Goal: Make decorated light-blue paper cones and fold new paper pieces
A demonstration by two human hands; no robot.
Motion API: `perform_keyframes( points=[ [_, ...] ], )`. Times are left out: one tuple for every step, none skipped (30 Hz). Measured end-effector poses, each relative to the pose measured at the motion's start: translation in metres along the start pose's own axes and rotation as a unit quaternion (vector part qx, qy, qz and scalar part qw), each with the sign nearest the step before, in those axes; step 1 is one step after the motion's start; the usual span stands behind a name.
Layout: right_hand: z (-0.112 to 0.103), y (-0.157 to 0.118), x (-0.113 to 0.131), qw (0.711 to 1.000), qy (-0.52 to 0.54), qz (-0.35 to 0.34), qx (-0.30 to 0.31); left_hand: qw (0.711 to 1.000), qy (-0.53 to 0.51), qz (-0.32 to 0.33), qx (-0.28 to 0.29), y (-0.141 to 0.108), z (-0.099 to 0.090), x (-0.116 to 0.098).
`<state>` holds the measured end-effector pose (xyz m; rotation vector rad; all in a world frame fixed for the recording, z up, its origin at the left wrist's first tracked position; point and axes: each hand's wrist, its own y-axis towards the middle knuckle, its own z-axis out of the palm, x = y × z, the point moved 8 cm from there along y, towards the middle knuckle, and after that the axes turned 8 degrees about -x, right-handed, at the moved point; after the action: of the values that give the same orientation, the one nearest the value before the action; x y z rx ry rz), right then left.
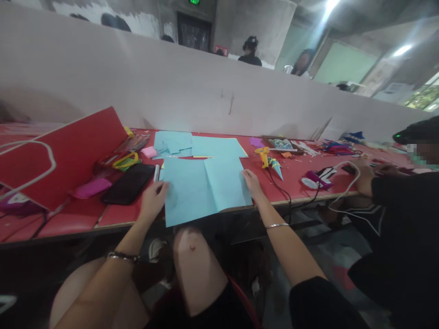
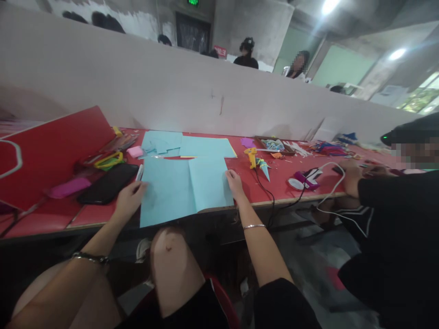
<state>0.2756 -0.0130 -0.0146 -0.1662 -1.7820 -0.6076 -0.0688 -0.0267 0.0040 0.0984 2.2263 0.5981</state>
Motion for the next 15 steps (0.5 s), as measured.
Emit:
perform_keyframes(
  points=[
    [-0.001, 0.001, -0.001, 1.000, 0.000, -0.002, -0.004, 0.999, -0.023, -0.040, -0.018, 0.000, -0.005, 0.006],
    [-0.002, 0.002, -0.001, 1.000, 0.000, -0.003, -0.007, 0.996, -0.043, -0.071, -0.027, 0.000, -0.008, 0.011],
    [-0.002, 0.002, -0.002, 1.000, 0.001, -0.003, -0.009, 0.994, -0.059, -0.090, -0.028, 0.000, -0.009, 0.014],
    [-0.002, 0.003, -0.003, 1.000, 0.003, -0.002, -0.010, 0.992, -0.072, -0.099, -0.025, 0.000, -0.008, 0.016],
    [-0.002, 0.003, -0.004, 1.000, 0.005, 0.000, -0.010, 0.990, -0.085, -0.105, -0.027, 0.000, -0.008, 0.017],
    [-0.001, 0.003, -0.004, 1.000, 0.007, 0.002, -0.011, 0.988, -0.101, -0.108, -0.031, 0.001, -0.007, 0.018],
    [-0.001, 0.002, -0.004, 1.000, 0.010, 0.003, -0.013, 0.986, -0.123, -0.110, -0.038, 0.001, -0.007, 0.019],
    [0.000, 0.002, -0.004, 1.000, 0.012, 0.004, -0.016, 0.981, -0.149, -0.113, -0.045, 0.002, -0.007, 0.019],
    [0.000, 0.002, -0.004, 1.000, 0.014, 0.005, -0.019, 0.976, -0.176, -0.116, -0.044, 0.003, -0.005, 0.019],
    [0.001, 0.002, -0.004, 1.000, 0.017, 0.006, -0.021, 0.972, -0.200, -0.121, -0.036, 0.003, -0.003, 0.018],
    [0.002, 0.002, -0.003, 1.000, 0.019, 0.007, -0.022, 0.968, -0.217, -0.125, -0.019, 0.003, 0.001, 0.017],
    [0.004, 0.001, -0.003, 1.000, 0.022, 0.008, -0.020, 0.966, -0.224, -0.127, 0.002, 0.003, 0.004, 0.015],
    [0.006, 0.001, -0.003, 1.000, 0.026, 0.010, -0.015, 0.967, -0.220, -0.128, 0.021, 0.002, 0.007, 0.014],
    [0.008, 0.001, -0.003, 0.999, 0.030, 0.013, -0.008, 0.969, -0.209, -0.123, 0.040, 0.002, 0.009, 0.013],
    [0.010, 0.000, -0.004, 0.999, 0.035, 0.016, 0.000, 0.973, -0.193, -0.112, 0.056, 0.001, 0.010, 0.011]
  ],
)
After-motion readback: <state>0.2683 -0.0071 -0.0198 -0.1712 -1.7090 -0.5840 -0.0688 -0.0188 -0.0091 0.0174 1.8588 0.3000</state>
